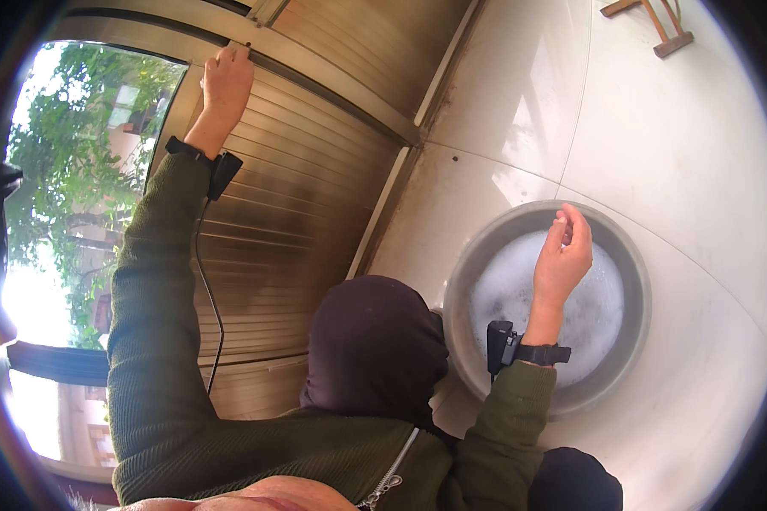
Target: The person wipes a metal window frame with a cloth, repeatedly dipping the cloth into a basin of soapy water to clean the surface. The person wrings out the cloth and continues wiping the frame.
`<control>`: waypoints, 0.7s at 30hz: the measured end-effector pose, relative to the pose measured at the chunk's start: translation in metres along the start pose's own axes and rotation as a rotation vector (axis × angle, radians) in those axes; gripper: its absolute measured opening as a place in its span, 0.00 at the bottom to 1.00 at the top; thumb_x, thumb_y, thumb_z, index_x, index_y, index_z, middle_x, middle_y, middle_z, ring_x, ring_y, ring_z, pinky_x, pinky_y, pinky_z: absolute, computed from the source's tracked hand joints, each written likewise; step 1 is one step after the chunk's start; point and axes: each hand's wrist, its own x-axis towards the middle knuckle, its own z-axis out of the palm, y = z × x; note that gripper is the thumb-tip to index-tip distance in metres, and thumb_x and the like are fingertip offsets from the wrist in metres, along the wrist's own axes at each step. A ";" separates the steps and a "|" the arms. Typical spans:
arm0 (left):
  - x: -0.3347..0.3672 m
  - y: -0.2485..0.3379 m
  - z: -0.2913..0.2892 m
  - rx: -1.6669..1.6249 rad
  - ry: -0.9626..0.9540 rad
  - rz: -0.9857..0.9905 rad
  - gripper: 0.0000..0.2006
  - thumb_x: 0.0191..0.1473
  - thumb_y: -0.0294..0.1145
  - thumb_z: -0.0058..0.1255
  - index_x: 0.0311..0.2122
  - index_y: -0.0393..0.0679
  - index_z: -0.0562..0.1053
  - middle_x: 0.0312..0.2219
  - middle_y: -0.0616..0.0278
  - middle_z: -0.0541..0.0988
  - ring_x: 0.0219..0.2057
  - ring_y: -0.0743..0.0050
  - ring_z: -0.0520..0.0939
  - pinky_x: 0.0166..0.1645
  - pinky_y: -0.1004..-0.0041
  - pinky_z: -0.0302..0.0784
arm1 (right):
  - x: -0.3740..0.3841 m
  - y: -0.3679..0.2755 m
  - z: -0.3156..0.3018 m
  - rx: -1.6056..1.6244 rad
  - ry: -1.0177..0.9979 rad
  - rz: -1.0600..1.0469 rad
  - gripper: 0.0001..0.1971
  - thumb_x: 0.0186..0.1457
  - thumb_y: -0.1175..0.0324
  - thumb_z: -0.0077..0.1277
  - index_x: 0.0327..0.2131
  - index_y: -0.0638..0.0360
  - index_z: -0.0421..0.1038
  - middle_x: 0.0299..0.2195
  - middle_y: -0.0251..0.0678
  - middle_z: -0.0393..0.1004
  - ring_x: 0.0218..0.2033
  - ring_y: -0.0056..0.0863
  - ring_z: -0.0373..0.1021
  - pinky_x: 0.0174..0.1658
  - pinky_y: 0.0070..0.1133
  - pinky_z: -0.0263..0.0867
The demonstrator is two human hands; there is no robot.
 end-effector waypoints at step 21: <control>-0.098 -0.054 -0.028 -0.760 -0.068 -0.351 0.17 0.48 0.30 0.55 0.46 0.49 0.76 0.39 0.59 0.75 0.46 0.53 0.74 0.49 0.59 0.73 | 0.002 0.000 -0.003 -0.017 -0.011 -0.051 0.12 0.60 0.75 0.48 0.45 0.60 0.75 0.39 0.36 0.79 0.37 0.25 0.76 0.41 0.22 0.69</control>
